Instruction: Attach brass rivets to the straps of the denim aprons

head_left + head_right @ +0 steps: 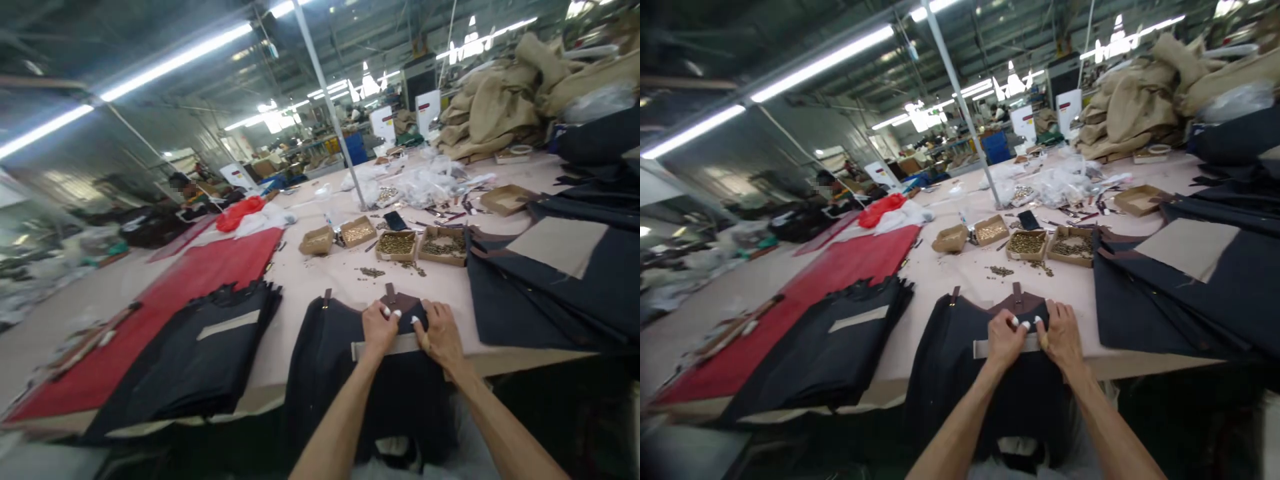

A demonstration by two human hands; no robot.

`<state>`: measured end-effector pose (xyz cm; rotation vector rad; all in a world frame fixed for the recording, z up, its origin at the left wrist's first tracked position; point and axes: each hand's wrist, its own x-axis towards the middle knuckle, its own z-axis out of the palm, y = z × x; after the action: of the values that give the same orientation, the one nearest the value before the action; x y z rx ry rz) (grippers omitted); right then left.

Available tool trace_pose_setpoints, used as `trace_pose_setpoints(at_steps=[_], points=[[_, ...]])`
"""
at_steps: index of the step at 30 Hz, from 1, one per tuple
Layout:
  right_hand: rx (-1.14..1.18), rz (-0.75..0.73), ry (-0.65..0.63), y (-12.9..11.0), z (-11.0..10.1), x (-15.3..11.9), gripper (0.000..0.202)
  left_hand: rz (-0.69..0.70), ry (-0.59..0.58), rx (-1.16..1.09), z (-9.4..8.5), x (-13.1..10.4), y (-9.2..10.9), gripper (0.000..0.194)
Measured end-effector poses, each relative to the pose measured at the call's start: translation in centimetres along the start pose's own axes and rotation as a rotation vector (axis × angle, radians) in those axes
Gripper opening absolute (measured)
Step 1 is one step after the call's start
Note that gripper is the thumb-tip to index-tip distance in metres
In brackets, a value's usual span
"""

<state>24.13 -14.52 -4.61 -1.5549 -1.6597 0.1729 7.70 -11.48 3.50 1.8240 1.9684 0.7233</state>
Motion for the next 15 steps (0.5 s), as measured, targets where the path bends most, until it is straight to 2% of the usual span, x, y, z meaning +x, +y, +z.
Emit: trace_pose_setpoints(at_steps=[2,3,6,8,9,12,15], points=[[-0.046,0.002,-0.039,0.6,0.4,-0.7,0.043,0.047,-0.028,-0.032,1.3,-5.8,-0.6,0.013],[-0.060,0.010,-0.065,0.9,0.6,-0.9,0.042,0.080,-0.027,-0.031,2.0,-8.4,-0.7,0.018],[-0.049,0.079,-0.167,1.3,0.5,-1.0,0.044,0.111,-0.064,0.003,4.0,-13.8,-0.4,0.062],[0.029,0.133,-0.241,0.9,0.0,-0.4,0.048,0.053,-0.089,0.036,4.9,-15.2,0.5,0.092],[0.072,0.150,-0.265,0.4,-0.3,0.0,0.050,0.018,-0.097,0.051,5.2,-15.4,1.1,0.100],[0.115,0.137,-0.256,-1.7,-1.7,1.4,0.054,-0.039,-0.073,0.073,5.2,-15.3,3.1,0.098],[0.061,0.120,-0.216,-3.9,-2.8,2.6,0.054,-0.023,-0.054,0.043,4.0,-14.6,4.2,0.089]])
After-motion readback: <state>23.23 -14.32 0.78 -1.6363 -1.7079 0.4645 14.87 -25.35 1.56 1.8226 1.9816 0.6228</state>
